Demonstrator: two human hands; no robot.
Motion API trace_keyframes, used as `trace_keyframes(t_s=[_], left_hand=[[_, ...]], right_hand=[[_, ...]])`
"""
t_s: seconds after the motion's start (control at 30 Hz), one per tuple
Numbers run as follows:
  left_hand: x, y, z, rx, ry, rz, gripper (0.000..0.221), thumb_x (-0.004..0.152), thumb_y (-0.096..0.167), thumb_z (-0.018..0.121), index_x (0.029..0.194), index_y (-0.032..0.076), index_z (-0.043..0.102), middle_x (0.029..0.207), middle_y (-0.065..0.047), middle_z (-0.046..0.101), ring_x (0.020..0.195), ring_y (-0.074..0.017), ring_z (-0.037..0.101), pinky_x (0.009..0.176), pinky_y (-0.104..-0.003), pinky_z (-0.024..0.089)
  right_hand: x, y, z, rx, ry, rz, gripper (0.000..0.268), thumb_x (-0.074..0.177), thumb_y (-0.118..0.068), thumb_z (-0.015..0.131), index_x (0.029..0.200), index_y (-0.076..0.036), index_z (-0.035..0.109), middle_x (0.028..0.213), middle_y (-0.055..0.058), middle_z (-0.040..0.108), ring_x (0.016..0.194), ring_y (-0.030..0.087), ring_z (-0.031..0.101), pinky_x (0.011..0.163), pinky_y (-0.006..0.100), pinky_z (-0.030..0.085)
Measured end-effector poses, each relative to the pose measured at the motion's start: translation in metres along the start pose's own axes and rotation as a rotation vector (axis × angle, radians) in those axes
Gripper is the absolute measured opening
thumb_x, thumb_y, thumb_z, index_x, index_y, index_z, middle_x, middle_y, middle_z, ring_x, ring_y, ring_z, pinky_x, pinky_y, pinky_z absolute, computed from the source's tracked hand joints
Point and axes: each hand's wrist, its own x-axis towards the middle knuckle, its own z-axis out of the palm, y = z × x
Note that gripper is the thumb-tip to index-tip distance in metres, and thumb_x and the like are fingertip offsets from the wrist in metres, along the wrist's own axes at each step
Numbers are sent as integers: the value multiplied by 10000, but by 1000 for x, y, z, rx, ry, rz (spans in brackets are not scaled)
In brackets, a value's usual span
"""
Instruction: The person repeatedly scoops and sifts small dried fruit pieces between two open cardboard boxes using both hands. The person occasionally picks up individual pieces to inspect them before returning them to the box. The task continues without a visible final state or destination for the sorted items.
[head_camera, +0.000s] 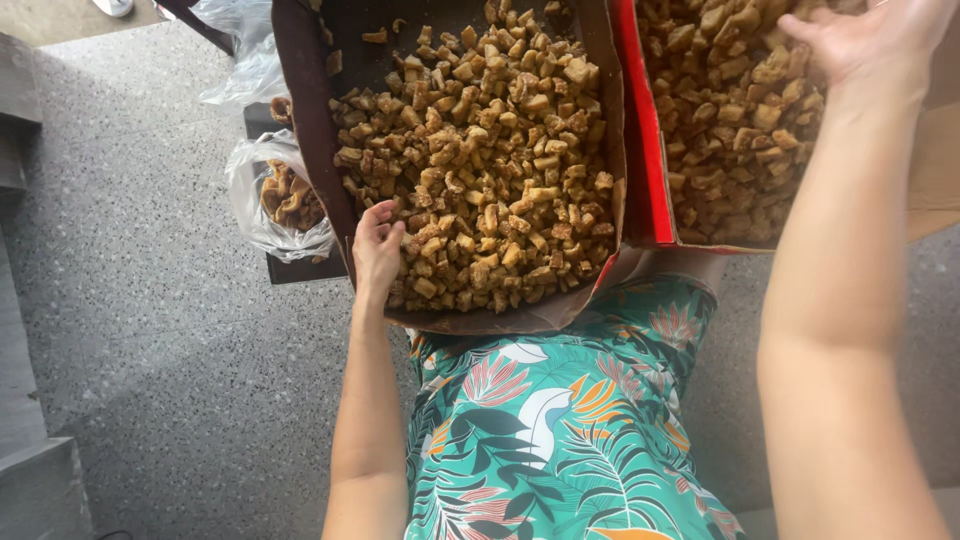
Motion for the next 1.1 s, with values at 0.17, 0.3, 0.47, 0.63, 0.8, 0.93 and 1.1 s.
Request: trace_keyframes(t_s=[0.17, 0.3, 0.47, 0.63, 0.8, 0.93, 1.1], left_hand=[[17, 31, 25, 274, -60, 239, 660, 971, 183, 716, 1551, 169, 402, 1540, -212, 399, 1421, -372, 398, 1139, -498, 400], [26, 63, 64, 435, -176, 238, 845, 876, 366, 779, 1571, 282, 305, 1575, -217, 305, 1385, -445, 363, 1106, -549, 386], [20, 49, 72, 737, -117, 403, 508, 961, 479, 749, 1389, 288, 550, 1399, -162, 528, 1236, -424, 530, 1019, -521, 510], [32, 26, 71, 643, -131, 535, 625, 820, 303, 814, 1384, 224, 555, 1351, -242, 481, 1091, -466, 535, 872, -564, 495], [19, 31, 70, 665, -181, 655, 492, 801, 176, 810, 1258, 245, 642, 1299, -154, 566, 1158, -384, 586, 962, -493, 522], [-3, 63, 73, 233, -402, 356, 484, 884, 119, 731, 1345, 234, 639, 1241, -131, 592, 1036, -248, 674, 893, -377, 580], [-36, 100, 94, 53, -578, 379, 614, 877, 187, 777, 1451, 220, 563, 1208, -107, 644, 904, -219, 640, 812, -350, 580]], right_hand=[[-117, 115, 122, -71, -151, 64, 245, 1183, -337, 527, 1310, -129, 548, 1117, 85, 698, 1022, 243, 712, 938, 432, 615], [-196, 208, 188, -48, -37, 412, 132, 1078, -153, 561, 1188, -114, 624, 1000, 63, 718, 929, 199, 690, 875, 446, 636], [-228, 268, 167, 208, 39, 598, 176, 1036, -186, 628, 1205, -142, 655, 1035, 59, 727, 945, 220, 709, 889, 429, 612], [-222, 297, 122, 358, 59, 584, 207, 1037, -230, 632, 1219, -134, 654, 1086, 93, 737, 968, 244, 714, 924, 449, 600], [-222, 303, 117, 406, 8, 571, 260, 1039, -265, 608, 1259, -130, 641, 1166, 108, 726, 1088, 278, 698, 1003, 464, 575], [-223, 294, 128, 434, 6, 555, 322, 1032, -332, 571, 1280, -135, 630, 1315, 128, 672, 1246, 300, 656, 1099, 481, 544], [-230, 287, 137, 456, -147, 606, 547, 1034, -583, 478, 1350, -160, 621, 1354, 151, 639, 1248, 357, 611, 990, 545, 509]])
